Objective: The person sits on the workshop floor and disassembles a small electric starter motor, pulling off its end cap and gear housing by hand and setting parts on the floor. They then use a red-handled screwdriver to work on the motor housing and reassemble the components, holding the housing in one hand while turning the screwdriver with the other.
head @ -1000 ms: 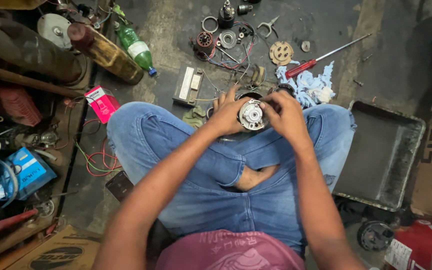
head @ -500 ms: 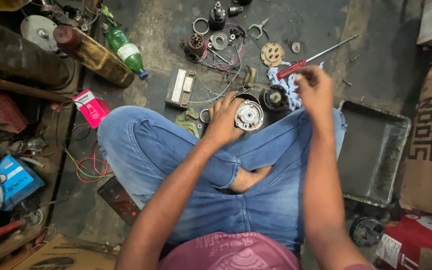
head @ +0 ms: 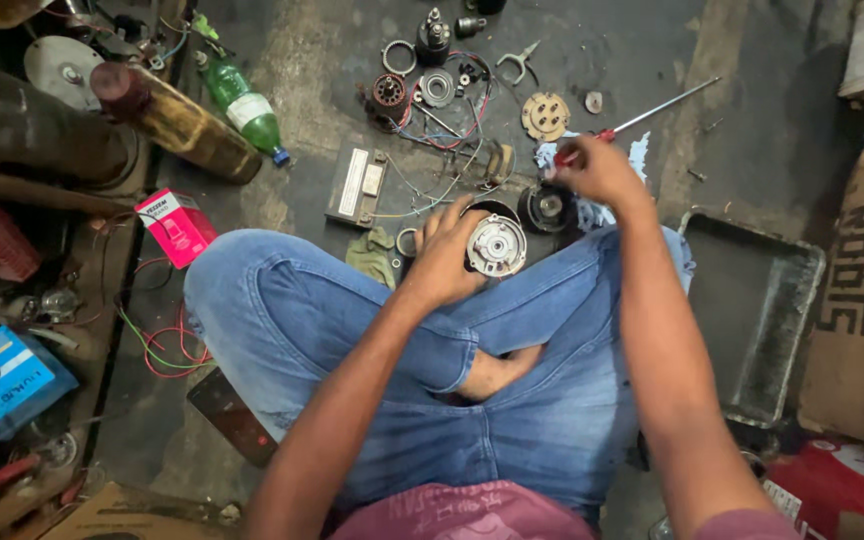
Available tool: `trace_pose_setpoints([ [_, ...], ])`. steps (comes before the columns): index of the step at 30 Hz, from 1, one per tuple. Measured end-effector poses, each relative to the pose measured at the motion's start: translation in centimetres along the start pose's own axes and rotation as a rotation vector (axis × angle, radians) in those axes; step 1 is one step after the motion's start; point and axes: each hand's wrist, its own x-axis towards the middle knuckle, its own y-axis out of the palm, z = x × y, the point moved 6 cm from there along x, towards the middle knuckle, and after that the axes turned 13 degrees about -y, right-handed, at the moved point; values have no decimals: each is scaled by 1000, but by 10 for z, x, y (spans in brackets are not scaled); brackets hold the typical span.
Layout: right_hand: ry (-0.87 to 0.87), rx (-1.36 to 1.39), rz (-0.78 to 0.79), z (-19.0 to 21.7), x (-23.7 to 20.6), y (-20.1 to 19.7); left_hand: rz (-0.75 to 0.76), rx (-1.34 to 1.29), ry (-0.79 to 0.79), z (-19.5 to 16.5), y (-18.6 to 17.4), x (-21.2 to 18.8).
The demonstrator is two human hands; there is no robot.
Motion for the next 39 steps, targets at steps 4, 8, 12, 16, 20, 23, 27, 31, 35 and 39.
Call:
trace_pose_setpoints([
  [4,-12,-362,230,36,-24,29,90,-44,-41,7,3,3],
  [8,82,-467,288,50,-23,44,149,-158,-33,17,6,11],
  [12,25,-341,216,56,-23,25,92,-327,37,23,4,18],
  [16,-207,-8,-164,88,-45,-24,50,-417,-16,29,6,21],
  [20,-189,600,-370,115,-82,-49,-16,-415,17,25,5,24],
  [23,-107,1199,-404,130,-102,-44,-29,-405,-5,25,7,24],
  [27,-172,1650,-274,153,-112,-36,-31,-395,-27,25,7,24],
  [31,-89,1644,-410,151,-111,-32,-62,-349,-53,22,5,22],
  [35,-52,1569,-579,142,-111,-40,-81,-339,-60,17,1,18],
  [39,-102,1610,-483,146,-117,-45,-112,-300,-76,12,-3,15],
])
